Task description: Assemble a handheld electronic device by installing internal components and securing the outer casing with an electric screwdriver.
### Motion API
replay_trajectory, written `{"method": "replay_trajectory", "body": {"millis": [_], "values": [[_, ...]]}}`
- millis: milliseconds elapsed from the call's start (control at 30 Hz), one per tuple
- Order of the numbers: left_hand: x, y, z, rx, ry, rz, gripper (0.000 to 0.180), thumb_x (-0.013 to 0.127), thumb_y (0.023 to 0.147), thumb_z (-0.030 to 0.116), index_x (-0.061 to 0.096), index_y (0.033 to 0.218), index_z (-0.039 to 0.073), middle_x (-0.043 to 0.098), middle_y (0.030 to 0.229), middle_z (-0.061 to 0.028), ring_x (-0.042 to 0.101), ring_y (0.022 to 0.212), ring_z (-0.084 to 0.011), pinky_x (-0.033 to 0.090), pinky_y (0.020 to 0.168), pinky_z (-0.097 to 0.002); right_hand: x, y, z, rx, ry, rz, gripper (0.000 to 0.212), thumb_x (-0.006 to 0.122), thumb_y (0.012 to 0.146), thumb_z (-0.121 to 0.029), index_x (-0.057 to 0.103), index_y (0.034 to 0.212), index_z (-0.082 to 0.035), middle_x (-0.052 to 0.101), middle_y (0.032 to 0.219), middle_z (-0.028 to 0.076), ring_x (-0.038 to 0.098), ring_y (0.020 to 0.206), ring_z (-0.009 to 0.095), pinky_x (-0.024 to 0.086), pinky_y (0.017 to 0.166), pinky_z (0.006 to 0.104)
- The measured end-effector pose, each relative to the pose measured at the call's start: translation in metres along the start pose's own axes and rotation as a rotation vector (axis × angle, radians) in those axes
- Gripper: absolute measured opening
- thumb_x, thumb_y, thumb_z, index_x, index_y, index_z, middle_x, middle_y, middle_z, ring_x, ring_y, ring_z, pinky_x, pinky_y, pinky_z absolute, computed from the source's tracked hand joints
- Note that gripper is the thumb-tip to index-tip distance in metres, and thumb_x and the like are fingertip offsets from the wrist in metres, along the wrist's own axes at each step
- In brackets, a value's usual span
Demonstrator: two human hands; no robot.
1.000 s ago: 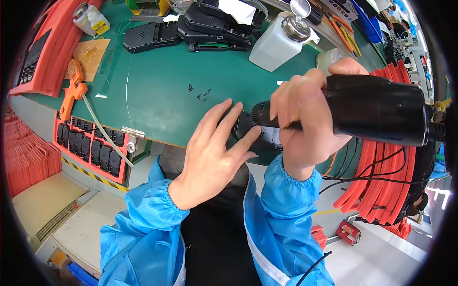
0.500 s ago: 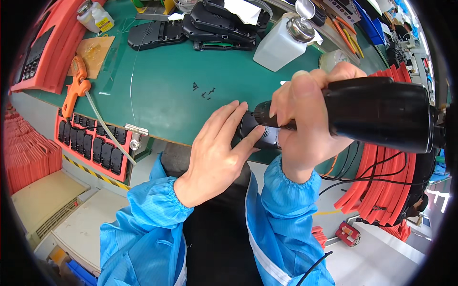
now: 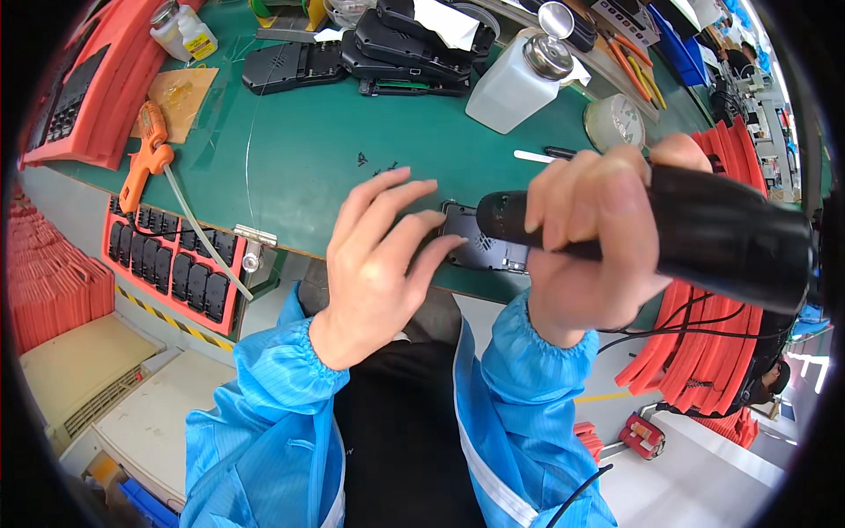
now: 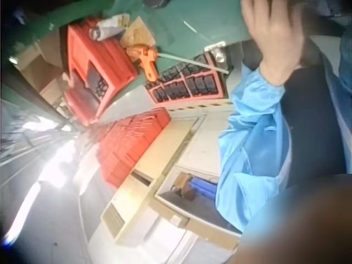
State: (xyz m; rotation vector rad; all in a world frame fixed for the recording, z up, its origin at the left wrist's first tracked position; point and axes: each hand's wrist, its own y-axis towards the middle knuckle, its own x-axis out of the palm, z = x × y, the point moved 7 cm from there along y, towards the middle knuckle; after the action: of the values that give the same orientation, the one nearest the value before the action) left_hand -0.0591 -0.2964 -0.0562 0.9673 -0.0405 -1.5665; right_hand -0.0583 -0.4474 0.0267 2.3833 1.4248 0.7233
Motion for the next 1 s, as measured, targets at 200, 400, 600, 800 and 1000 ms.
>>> {"method": "replay_trajectory", "body": {"millis": [200,400,600,800,1000], "values": [[-0.002,0.009,-0.005,0.063,-0.064,-0.028,0.024,0.085,0.068,0.002,0.072,0.088,0.003,0.071,0.113,-0.0095,0.064,0.116,-0.0365,0.054,0.094,-0.0457,-0.003,-0.007,-0.010,-0.008,0.196,-0.157,0.036,0.057,0.095,-0.008,0.041,0.127,-0.003,0.045,0.065,0.004,0.042,0.047,0.014,0.041,0.048,0.0336],[-0.009,0.019,-0.033,0.083,0.138,-0.032,0.025,0.082,0.070,-0.001,0.070,0.092,0.003,0.069,0.114,-0.0096,0.062,0.118,-0.0371,0.052,0.095,-0.0456,-0.008,-0.024,-0.004,0.066,0.072,-0.184,0.042,0.065,0.091,-0.008,0.038,0.123,-0.007,0.051,0.064,0.005,0.046,0.046,0.015,0.043,0.048,0.0344],[0.013,0.010,-0.007,0.115,-0.026,-0.428,0.082,0.092,0.062,0.016,0.062,0.137,0.004,0.057,0.138,-0.0153,0.045,0.139,-0.0435,0.044,0.113,-0.0513,-0.011,-0.031,0.003,0.153,0.026,-0.173,0.046,0.070,0.089,-0.007,0.036,0.121,-0.008,0.051,0.061,0.004,0.047,0.044,0.016,0.042,0.046,0.0330],[0.033,0.004,-0.001,0.142,-0.018,-0.404,0.065,0.082,0.069,0.009,0.067,0.132,0.005,0.061,0.136,-0.0116,0.048,0.138,-0.0417,0.044,0.113,-0.0528,-0.012,-0.032,0.010,0.126,-0.025,-0.246,0.048,0.071,0.087,-0.004,0.036,0.120,-0.008,0.052,0.061,0.004,0.047,0.044,0.016,0.042,0.046,0.0327],[0.033,0.004,-0.001,0.187,-0.066,-0.394,0.074,0.087,0.057,0.001,0.065,0.128,0.003,0.061,0.127,-0.0136,0.055,0.130,-0.0381,0.043,0.116,-0.0529,-0.007,-0.037,0.012,0.031,0.036,-0.306,0.049,0.072,0.086,0.000,0.035,0.117,-0.009,0.053,0.063,0.006,0.049,0.047,0.016,0.044,0.047,0.0327]]}}
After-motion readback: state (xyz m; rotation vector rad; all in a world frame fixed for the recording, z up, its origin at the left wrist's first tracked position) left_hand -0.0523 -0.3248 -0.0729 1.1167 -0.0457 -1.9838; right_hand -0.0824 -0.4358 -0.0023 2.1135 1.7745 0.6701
